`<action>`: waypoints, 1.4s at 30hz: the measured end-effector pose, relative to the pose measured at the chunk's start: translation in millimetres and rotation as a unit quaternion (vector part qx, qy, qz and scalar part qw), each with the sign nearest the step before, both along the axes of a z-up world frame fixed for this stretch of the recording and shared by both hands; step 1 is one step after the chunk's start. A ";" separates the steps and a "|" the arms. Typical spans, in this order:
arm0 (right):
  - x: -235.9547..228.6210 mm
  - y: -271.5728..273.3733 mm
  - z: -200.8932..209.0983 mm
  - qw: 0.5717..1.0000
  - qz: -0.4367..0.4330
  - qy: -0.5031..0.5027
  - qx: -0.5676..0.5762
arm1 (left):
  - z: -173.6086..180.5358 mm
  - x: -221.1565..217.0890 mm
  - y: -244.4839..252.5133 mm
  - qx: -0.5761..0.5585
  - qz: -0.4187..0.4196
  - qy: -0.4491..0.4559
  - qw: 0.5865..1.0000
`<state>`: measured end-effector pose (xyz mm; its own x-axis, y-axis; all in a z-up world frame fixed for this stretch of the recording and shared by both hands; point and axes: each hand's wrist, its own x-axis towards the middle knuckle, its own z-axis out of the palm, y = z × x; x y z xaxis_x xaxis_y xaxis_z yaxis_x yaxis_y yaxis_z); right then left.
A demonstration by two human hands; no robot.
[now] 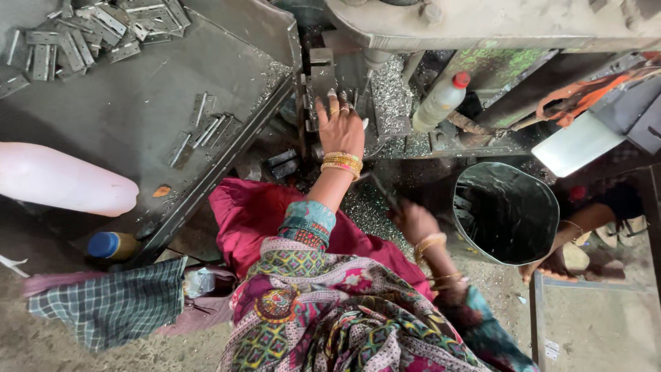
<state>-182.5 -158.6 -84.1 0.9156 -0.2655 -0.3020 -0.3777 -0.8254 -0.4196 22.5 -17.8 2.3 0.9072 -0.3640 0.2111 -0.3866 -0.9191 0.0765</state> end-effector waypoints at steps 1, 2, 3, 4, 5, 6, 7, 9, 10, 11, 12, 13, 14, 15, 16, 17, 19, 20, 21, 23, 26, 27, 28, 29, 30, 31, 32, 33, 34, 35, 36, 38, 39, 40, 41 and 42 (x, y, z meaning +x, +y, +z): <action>-5.1 2.0 -15.4 1.000 0.006 -0.028 -0.001 | -1.8 -3.9 3.7 -0.013 -0.007 -0.027 1.000; -10.2 2.6 -26.9 0.998 0.013 -0.057 -0.001 | -4.0 -9.0 8.0 -0.027 -0.014 -0.055 0.998; -7.1 3.4 -34.5 0.996 0.022 -0.090 0.001 | -2.9 -7.9 14.2 -0.038 -0.018 -0.087 0.995; -1.7 1.3 -38.4 0.997 0.020 -0.074 0.010 | -1.9 -5.4 18.7 -0.036 -0.016 -0.070 0.997; -3.2 -7.1 -39.6 0.998 0.011 -0.053 0.014 | -4.1 -6.2 15.6 -0.039 -0.020 -0.048 0.998; -4.1 -16.6 -38.8 0.999 0.002 -0.032 0.018 | -6.4 -5.4 11.0 -0.041 -0.024 -0.027 0.998; 6.3 -23.7 -36.2 1.000 0.003 -0.005 -0.009 | -4.5 4.2 8.8 -0.024 -0.019 -0.030 0.999; 10.5 -29.9 -35.9 0.996 0.001 0.060 -0.063 | -7.6 15.7 1.7 0.014 -0.012 -0.027 0.999; 3.6 -29.3 -39.1 0.997 0.021 0.001 -0.071 | -13.8 16.2 0.2 0.020 -0.006 -0.018 1.000; 0.1 -28.5 -42.6 0.994 0.037 -0.062 -0.081 | -18.0 20.0 -4.3 0.024 -0.003 -0.015 1.000; -5.1 -24.5 -47.2 0.987 0.052 -0.125 -0.092 | -22.5 21.0 -7.5 0.027 -0.001 -0.011 1.000; -6.4 -19.6 -51.1 0.991 0.035 -0.110 -0.065 | -24.8 23.2 -9.5 0.004 0.002 -0.043 0.999; -6.4 -15.9 -53.4 0.995 0.018 -0.094 -0.038 | -26.3 24.0 -10.4 -0.020 0.005 -0.074 0.997; -6.6 -14.2 -54.0 0.997 0.008 -0.075 -0.010 | -28.8 21.9 -7.5 -0.043 0.014 -0.101 0.994; -5.2 -13.5 -53.3 0.997 0.011 -0.078 -0.011 | -29.8 20.7 -5.1 -0.067 0.005 -0.089 0.994; -3.7 -10.4 -52.5 0.997 0.010 -0.080 -0.008 | -29.6 19.5 -1.1 -0.086 -0.008 -0.077 0.993; 2.5 -15.0 -44.9 0.999 0.015 -0.041 -0.028 | -25.1 19.5 0.0 -0.091 -0.012 -0.041 0.995; 6.7 -21.8 -39.4 0.998 0.019 0.002 -0.052 | -20.4 22.3 -3.2 -0.076 -0.004 -0.016 0.997; 8.4 -24.6 -36.5 0.996 0.024 0.046 -0.074 | -15.5 24.9 -6.1 -0.059 0.004 0.010 0.998; 7.5 -27.1 -38.1 0.998 -0.018 0.015 -0.063 | -8.3 28.0 -13.3 -0.013 0.021 0.015 1.000; -1.1 -17.4 -59.5 0.996 -0.007 -0.078 -0.040 | -3.4 30.0 -18.2 -0.026 0.030 -0.023 0.999; -4.2 -13.5 -69.1 0.993 0.017 -0.116 -0.032 | -5.0 28.5 -15.0 -0.045 0.039 -0.043 0.997; -5.8 -16.3 -75.3 0.994 0.016 -0.109 -0.022 | -7.2 26.0 -13.4 -0.048 0.031 -0.031 0.998; -8.7 -12.1 -81.2 0.995 0.015 -0.102 -0.007 | -10.4 22.7 -7.8 -0.046 0.023 -0.019 0.999; -9.5 -7.6 -83.8 0.995 0.014 -0.095 0.007 | -13.7 20.1 -2.3 -0.043 0.014 -0.008 0.999; -9.6 -15.4 -78.8 0.995 0.017 -0.100 -0.003 | -15.7 19.3 -6.0 -0.054 0.010 0.006 0.998; -12.1 -21.5 -69.1 0.994 0.021 -0.106 -0.014 | -16.5 19.5 -10.4 -0.064 0.006 0.021 0.998; -2.7 -24.2 -53.7 0.992 0.035 -0.116 -0.022 | -12.6 27.1 -9.5 -0.073 0.013 0.030 0.997; 8.8 -27.9 -32.9 0.989 0.044 -0.090 -0.112 | -6.1 37.8 -12.1 -0.055 0.023 0.004 0.998; 6.1 -23.9 -13.5 0.977 0.057 -0.054 -0.201 | -7.9 36.5 -10.3 -0.035 0.038 -0.009 0.999; 5.1 -23.2 9.1 0.973 0.048 -0.106 -0.201 | -10.8 34.1 -6.4 -0.014 0.052 -0.021 0.998; 0.4 -16.7 53.4 0.966 0.022 -0.158 -0.204 | -13.1 35.6 9.2 -0.103 0.085 -0.058 0.989; 2.3 -11.3 71.1 0.965 0.001 -0.159 -0.209 | -11.3 40.4 17.0 -0.147 0.095 -0.084 0.981; 7.7 -3.0 83.6 0.961 0.006 -0.163 -0.224 | -11.5 45.1 33.0 -0.157 0.111 -0.048 0.980; 8.9 1.7 94.0 0.958 0.006 -0.162 -0.239 | -17.0 44.4 57.3 -0.167 0.122 -0.008 0.978; 12.1 6.3 100.7 0.954 0.006 -0.160 -0.253 | -22.8 45.4 87.0 -0.176 0.132 0.032 0.975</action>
<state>-170.3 -152.3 16.6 0.9435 -0.2914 0.1578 -0.2857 -0.9566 -0.0581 67.9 69.2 -20.5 0.9746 -0.0311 0.2216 -0.1246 -0.8981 0.4218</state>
